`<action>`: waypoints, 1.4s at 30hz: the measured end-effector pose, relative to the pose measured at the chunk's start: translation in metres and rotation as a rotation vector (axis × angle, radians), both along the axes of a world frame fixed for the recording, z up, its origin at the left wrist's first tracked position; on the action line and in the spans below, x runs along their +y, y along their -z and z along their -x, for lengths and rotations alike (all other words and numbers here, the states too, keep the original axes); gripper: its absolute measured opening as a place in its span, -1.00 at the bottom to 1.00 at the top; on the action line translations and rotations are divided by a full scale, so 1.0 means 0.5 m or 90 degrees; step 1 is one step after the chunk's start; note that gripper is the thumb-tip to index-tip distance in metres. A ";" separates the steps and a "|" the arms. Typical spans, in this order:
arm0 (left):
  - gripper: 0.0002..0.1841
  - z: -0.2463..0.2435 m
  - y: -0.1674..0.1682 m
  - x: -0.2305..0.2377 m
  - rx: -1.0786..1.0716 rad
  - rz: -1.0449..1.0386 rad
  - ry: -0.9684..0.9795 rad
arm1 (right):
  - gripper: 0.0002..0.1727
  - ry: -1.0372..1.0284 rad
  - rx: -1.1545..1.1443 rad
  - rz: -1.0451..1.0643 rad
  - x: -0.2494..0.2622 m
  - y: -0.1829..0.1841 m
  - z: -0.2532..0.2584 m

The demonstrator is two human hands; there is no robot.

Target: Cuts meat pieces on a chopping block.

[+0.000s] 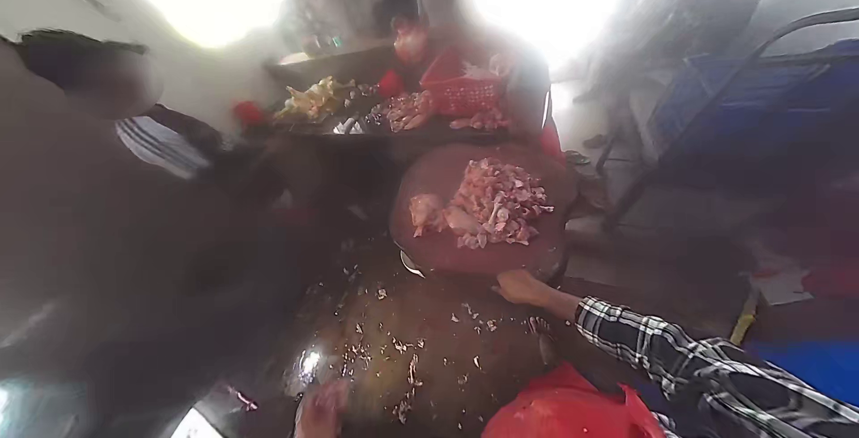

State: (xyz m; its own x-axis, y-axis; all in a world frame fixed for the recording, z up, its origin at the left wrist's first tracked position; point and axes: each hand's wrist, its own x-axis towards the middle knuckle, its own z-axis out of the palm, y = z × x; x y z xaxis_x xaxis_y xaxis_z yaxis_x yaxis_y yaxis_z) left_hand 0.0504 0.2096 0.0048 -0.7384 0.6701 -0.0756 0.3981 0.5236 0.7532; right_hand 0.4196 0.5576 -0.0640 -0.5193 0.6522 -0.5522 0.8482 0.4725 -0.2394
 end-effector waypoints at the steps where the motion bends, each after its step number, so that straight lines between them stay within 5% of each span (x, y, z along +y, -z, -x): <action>1: -0.47 -0.046 -0.004 0.119 -0.025 0.034 0.047 | -0.28 -0.013 0.006 0.020 0.003 0.001 -0.008; 4: -0.47 -0.152 -0.009 0.443 -0.137 0.045 0.209 | -0.33 -0.063 0.043 0.061 0.037 0.004 -0.030; 8: -0.49 -0.201 -0.002 0.724 -0.129 0.113 0.306 | -0.36 -0.100 0.079 0.120 0.062 0.016 -0.049; 14: -0.53 -0.209 0.133 0.924 -0.024 0.207 0.286 | -0.49 -0.171 0.084 0.206 0.108 0.009 -0.054; 17: -0.38 -0.245 0.149 0.986 0.178 0.249 0.419 | -0.51 -0.196 0.101 0.198 0.122 0.010 -0.058; 20: -0.18 -0.240 0.145 1.019 0.323 0.369 0.506 | -0.42 -0.210 0.072 0.236 0.145 0.006 -0.048; 22: -0.24 -0.225 0.139 1.030 0.360 0.393 0.600 | -0.33 -0.206 0.064 0.259 0.153 0.003 -0.039; 26: -0.50 -0.205 0.139 1.026 0.366 0.344 0.766 | -0.28 -0.203 0.087 0.273 0.187 0.022 -0.021; 29: -0.35 -0.171 0.154 0.980 0.285 0.372 0.769 | -0.34 -0.215 0.151 0.326 0.189 0.021 -0.014; 33: -0.25 -0.143 0.063 0.908 -0.019 0.249 0.560 | -0.39 -0.138 0.226 0.357 0.185 -0.002 -0.034; 37: -0.28 -0.145 -0.007 0.777 -0.281 -0.074 0.289 | -0.39 0.086 0.218 0.348 0.189 0.001 -0.102; 40: -0.33 -0.167 0.035 0.681 -0.300 -0.119 0.181 | -0.43 0.268 0.248 0.343 0.206 0.005 -0.144; 42: -0.36 -0.189 0.101 0.636 -0.206 0.016 0.176 | -0.41 0.279 0.243 0.263 0.224 -0.032 -0.131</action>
